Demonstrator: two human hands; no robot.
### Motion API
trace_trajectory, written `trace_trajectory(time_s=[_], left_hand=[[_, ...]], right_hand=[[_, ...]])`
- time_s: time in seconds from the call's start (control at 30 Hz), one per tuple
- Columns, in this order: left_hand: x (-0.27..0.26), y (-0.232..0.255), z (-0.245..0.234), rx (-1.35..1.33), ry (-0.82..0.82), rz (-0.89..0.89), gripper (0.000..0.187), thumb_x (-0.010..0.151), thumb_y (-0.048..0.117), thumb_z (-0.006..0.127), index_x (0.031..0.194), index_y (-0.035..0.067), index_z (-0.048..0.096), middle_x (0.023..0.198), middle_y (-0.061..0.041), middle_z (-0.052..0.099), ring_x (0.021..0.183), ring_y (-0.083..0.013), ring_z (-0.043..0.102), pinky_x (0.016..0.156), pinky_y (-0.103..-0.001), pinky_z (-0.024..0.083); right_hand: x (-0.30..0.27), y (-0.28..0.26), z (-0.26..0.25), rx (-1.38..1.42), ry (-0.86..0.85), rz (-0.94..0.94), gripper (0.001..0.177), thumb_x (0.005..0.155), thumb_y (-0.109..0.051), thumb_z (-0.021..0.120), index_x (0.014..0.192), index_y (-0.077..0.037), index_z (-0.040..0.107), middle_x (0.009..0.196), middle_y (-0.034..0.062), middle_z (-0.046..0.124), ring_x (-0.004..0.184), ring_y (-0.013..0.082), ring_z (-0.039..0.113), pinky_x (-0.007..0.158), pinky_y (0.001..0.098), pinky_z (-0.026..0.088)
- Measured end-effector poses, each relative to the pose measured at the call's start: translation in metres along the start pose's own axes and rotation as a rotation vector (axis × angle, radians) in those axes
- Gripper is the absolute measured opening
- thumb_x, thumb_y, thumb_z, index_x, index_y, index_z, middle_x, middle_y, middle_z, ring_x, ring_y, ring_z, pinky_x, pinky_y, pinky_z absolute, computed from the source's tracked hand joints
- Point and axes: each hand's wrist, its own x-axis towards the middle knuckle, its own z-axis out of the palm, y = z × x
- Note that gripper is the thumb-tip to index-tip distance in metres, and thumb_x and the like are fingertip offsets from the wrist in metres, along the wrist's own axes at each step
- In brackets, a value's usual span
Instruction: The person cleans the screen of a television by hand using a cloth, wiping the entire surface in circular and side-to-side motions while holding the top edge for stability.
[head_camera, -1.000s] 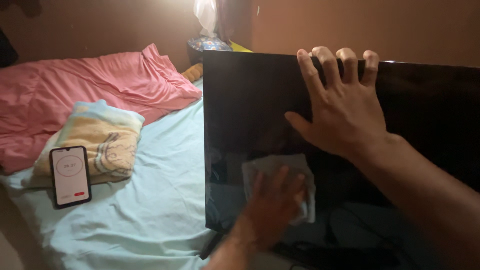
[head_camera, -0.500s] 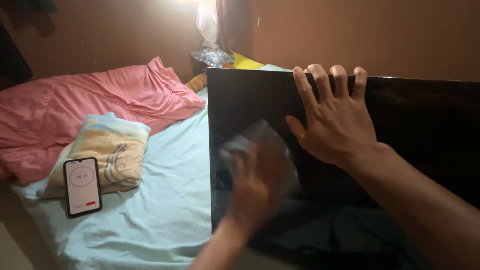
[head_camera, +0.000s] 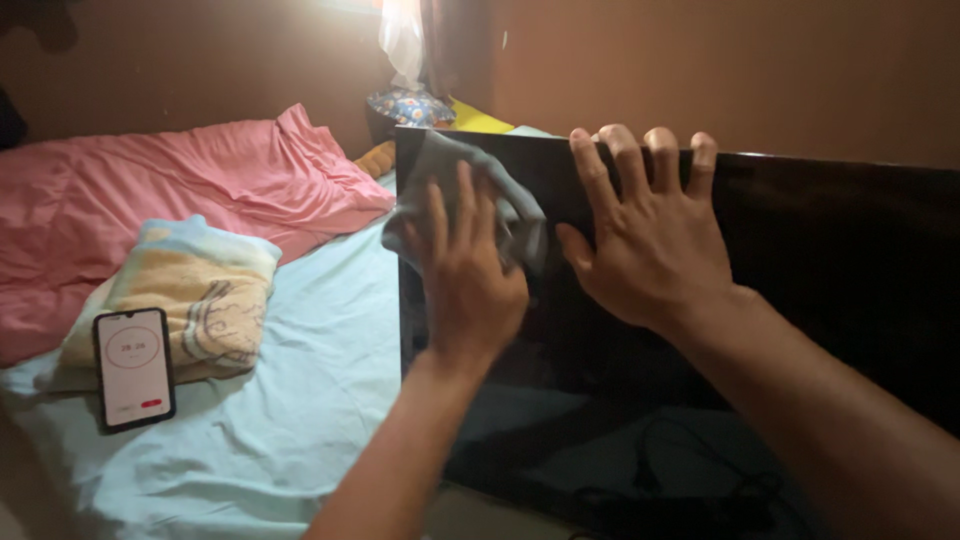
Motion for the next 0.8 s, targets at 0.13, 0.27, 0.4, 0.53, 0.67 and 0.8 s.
trace_trajectory(time_s=[0.13, 0.27, 0.4, 0.53, 0.67, 0.8], left_hand=[[-0.059, 0.027, 0.015, 0.065, -0.137, 0.247, 0.057, 0.094, 0.017, 0.061, 0.148, -0.001, 0.055, 0.16, -0.026, 0.036, 0.148, -0.0516, 0.033, 0.119, -0.07, 0.016], [-0.128, 0.045, 0.026, -0.222, -0.467, 0.47, 0.037, 0.1, 0.025, 0.058, 0.133, 0.008, 0.061, 0.152, -0.028, 0.047, 0.146, -0.0494, 0.036, 0.119, -0.074, 0.017], [-0.121, 0.029, 0.031, -0.127, -0.397, 0.577, 0.043, 0.106, 0.021, 0.054, 0.146, 0.005, 0.057, 0.155, -0.021, 0.048, 0.152, -0.043, 0.038, 0.125, -0.071, 0.025], [-0.042, 0.022, 0.024, 0.095, -0.021, 0.325, 0.05, 0.099, 0.021, 0.055, 0.144, 0.001, 0.054, 0.155, -0.019, 0.042, 0.149, -0.0487, 0.035, 0.116, -0.076, 0.026], [-0.029, 0.027, 0.017, 0.146, -0.126, 0.306, 0.06, 0.091, 0.017, 0.053, 0.149, -0.002, 0.049, 0.162, -0.02, 0.04, 0.149, -0.0487, 0.035, 0.117, -0.072, 0.026], [-0.113, 0.015, 0.028, 0.025, -0.327, 0.67, 0.052, 0.1, 0.022, 0.052, 0.149, 0.004, 0.054, 0.158, -0.018, 0.045, 0.152, -0.0384, 0.037, 0.123, -0.065, 0.022]], right_hand=[[0.0, 0.002, -0.002, -0.065, 0.039, -0.02, 0.081, 0.092, -0.048, 0.053, 0.159, -0.01, 0.031, 0.153, 0.0152, 0.037, 0.14, 0.0389, 0.031, 0.114, 0.0643, 0.016], [0.0, 0.005, -0.01, 0.003, 0.019, -0.033, 0.083, 0.09, -0.05, 0.055, 0.158, -0.009, 0.032, 0.152, 0.0145, 0.039, 0.137, 0.0362, 0.035, 0.115, 0.0613, 0.019], [0.004, 0.018, -0.014, 0.069, 0.0, -0.073, 0.085, 0.089, -0.051, 0.058, 0.157, -0.007, 0.033, 0.149, 0.0152, 0.042, 0.134, 0.0335, 0.038, 0.114, 0.0555, 0.022], [-0.003, 0.035, -0.019, 0.127, -0.021, -0.069, 0.079, 0.093, -0.048, 0.059, 0.156, -0.006, 0.037, 0.148, 0.0159, 0.045, 0.136, 0.0313, 0.04, 0.118, 0.0506, 0.024], [-0.02, 0.046, -0.021, 0.025, 0.02, -0.05, 0.079, 0.089, -0.046, 0.062, 0.156, -0.009, 0.041, 0.147, 0.0156, 0.045, 0.14, 0.032, 0.039, 0.119, 0.0548, 0.025], [-0.036, 0.053, -0.018, -0.097, 0.14, -0.092, 0.081, 0.085, -0.047, 0.064, 0.155, -0.009, 0.045, 0.151, 0.0175, 0.045, 0.142, 0.0356, 0.038, 0.118, 0.0597, 0.025]])
